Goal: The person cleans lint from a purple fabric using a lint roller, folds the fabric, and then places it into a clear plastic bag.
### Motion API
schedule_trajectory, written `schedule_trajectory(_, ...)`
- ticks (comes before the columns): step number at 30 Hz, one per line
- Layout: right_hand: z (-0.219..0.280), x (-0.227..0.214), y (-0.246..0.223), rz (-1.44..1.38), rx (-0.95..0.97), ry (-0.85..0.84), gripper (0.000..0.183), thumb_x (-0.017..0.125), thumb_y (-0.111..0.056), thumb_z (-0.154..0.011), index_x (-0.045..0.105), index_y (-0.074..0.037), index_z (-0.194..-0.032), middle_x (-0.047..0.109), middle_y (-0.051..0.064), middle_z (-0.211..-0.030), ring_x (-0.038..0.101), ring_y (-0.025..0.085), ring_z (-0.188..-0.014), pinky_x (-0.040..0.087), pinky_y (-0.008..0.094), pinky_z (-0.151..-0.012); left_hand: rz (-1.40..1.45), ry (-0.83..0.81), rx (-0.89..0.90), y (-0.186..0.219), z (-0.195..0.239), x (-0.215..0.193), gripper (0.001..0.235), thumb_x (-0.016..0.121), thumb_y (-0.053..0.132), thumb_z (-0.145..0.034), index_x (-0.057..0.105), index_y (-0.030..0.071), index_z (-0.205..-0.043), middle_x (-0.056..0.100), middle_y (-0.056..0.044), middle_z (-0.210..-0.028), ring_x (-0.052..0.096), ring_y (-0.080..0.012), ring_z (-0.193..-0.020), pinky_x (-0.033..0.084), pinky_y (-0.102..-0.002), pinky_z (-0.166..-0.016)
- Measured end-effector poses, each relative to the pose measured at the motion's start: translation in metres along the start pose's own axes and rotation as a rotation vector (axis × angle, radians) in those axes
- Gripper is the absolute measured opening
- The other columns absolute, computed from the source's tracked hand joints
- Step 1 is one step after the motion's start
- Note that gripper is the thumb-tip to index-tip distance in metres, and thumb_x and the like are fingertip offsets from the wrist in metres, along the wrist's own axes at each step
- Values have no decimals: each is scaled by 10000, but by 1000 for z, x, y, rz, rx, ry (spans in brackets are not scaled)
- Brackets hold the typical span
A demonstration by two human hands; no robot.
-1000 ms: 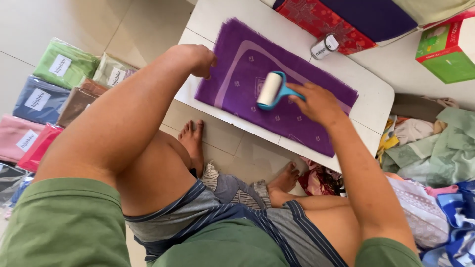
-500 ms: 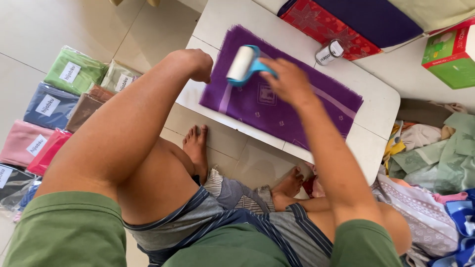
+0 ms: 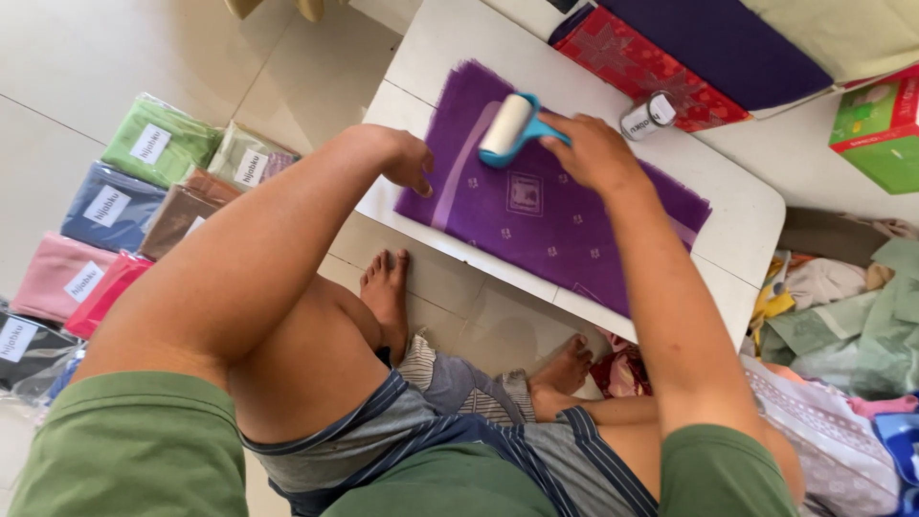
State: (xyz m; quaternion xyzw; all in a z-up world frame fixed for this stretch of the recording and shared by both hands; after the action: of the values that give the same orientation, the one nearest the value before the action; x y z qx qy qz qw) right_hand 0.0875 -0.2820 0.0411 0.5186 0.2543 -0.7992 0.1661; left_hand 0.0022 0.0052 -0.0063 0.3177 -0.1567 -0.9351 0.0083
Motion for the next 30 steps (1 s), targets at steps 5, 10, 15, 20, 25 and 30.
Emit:
schedule_trajectory(5, -70, 15, -45, -81, -66, 76, 411, 531, -331, -1065, 578, -327, -1473, 671, 192, -1090, 677, 424, -1048, 548, 578, -873, 9, -19, -38, -5, -5, 4, 535, 690, 446, -936, 643, 179, -1397, 652, -130, -1395, 589, -345, -1318, 458, -511, -1110)
schedule_trajectory(10, -51, -5, -46, -27, -101, 96, 397, 535, -357, -1067, 603, -300, -1453, 663, 204, -1065, 672, 457, -1021, 539, 609, -857, -35, 20, -38, -3, -9, 4, 527, 685, 468, -924, 675, 157, -1349, 676, -142, -1356, 611, -333, -1294, 485, -484, -1091)
schedule_trajectory(15, 2, -30, -2, -55, -21, 66, 387, 512, -335, -1096, 611, -285, -1467, 650, 217, -1052, 660, 457, -1005, 525, 600, -842, -121, 220, 44, 6, -19, 2, 574, 715, 519, -880, 747, 42, -1196, 686, -201, -1299, 645, -360, -1240, 528, -484, -1047)
schedule_trajectory(20, 17, -11, 25, -55, -54, 36, 404, 531, -336, -1073, 602, -278, -1467, 665, 254, -1088, 646, 504, -1042, 518, 606, -880, -142, 141, 57, 24, -20, -4, 783, 738, 362, -854, 462, 92, -1535, 284, -185, -1669, 485, -441, -1393, 453, -523, -1140)
schedule_trajectory(25, 69, -18, 79, -75, -21, 10, 392, 548, -284, -1063, 625, -242, -1445, 665, 325, -1098, 628, 555, -1049, 503, 629, -908, -242, 82, -29, 22, -58, 14, 715, 768, 452, -808, 639, 87, -1409, 340, -146, -1654, 585, -430, -1300, 528, -518, -1042)
schedule_trajectory(30, 160, -14, 188, 31, 254, -48, 405, 584, -363, -1038, 642, -306, -1435, 684, 312, -1132, 635, 542, -1082, 522, 600, -931, -313, 103, -21, 22, -56, 9, 639, 668, 549, -839, 756, 89, -1274, 500, -179, -1563, 562, -341, -1373, 524, -432, -1074)
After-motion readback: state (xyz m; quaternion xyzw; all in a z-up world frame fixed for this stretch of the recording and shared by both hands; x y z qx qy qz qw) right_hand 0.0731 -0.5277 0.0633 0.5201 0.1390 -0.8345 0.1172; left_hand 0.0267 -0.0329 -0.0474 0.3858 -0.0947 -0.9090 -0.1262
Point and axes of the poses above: each hand's wrist, its own z-axis away from the middle knuckle, its own x-axis out of the palm, y = z × x, the point moved 2 cm from there along -z, towards the middle knuckle
